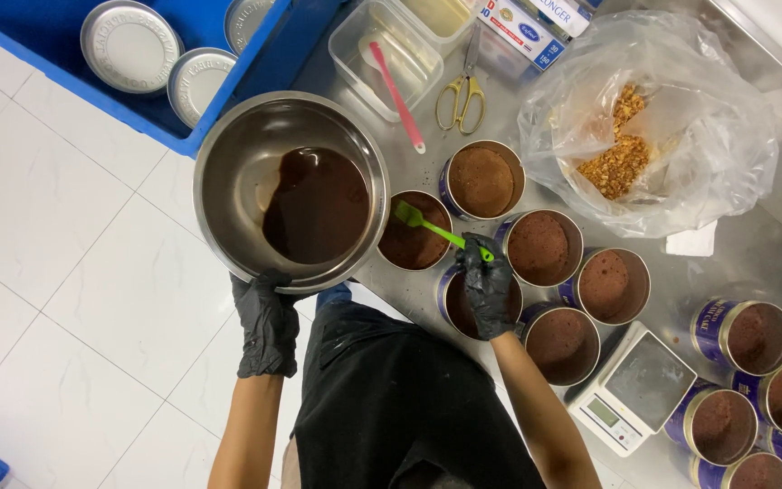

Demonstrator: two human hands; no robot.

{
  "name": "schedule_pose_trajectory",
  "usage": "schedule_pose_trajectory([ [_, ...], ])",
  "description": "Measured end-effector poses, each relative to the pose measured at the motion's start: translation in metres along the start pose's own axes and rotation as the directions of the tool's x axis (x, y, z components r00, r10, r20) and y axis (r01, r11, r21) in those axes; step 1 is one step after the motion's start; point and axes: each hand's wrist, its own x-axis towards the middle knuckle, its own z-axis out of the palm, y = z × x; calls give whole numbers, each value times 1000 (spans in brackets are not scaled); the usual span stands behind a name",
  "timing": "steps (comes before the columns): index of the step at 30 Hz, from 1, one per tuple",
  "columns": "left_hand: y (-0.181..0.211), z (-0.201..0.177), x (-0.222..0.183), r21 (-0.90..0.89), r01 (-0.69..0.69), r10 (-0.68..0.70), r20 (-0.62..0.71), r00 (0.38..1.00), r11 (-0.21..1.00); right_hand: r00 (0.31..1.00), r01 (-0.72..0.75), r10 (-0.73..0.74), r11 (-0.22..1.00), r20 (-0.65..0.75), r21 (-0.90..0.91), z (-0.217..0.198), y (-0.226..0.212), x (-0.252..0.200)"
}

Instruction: Brushing a dark liquid onto chocolate cake bases in small containers.

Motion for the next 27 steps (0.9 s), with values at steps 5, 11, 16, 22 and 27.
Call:
schedule_pose_trajectory([
  [5, 3, 10, -11, 22, -6, 5, 38, 999, 1000, 996, 92, -92, 993, -3, -73, -10, -13, -2],
  [11, 17, 34, -24, 73, 52, -53, 13, 999, 996, 971, 214, -197, 968, -136, 130, -13, -57, -5],
  [16, -7, 20, -13, 95, 32, -38, 65, 997, 995, 995, 100, -102, 973, 0, 210, 19, -68, -1],
  [22, -19, 15, -10, 134, 8, -23, 109, 994, 991, 984, -42, 5, 978, 177, 202, 24, -65, 10],
  [27, -12, 14, -9, 76, 61, -65, 59, 996, 995, 998, -23, 41, 931, -42, 365, -27, -50, 10],
])
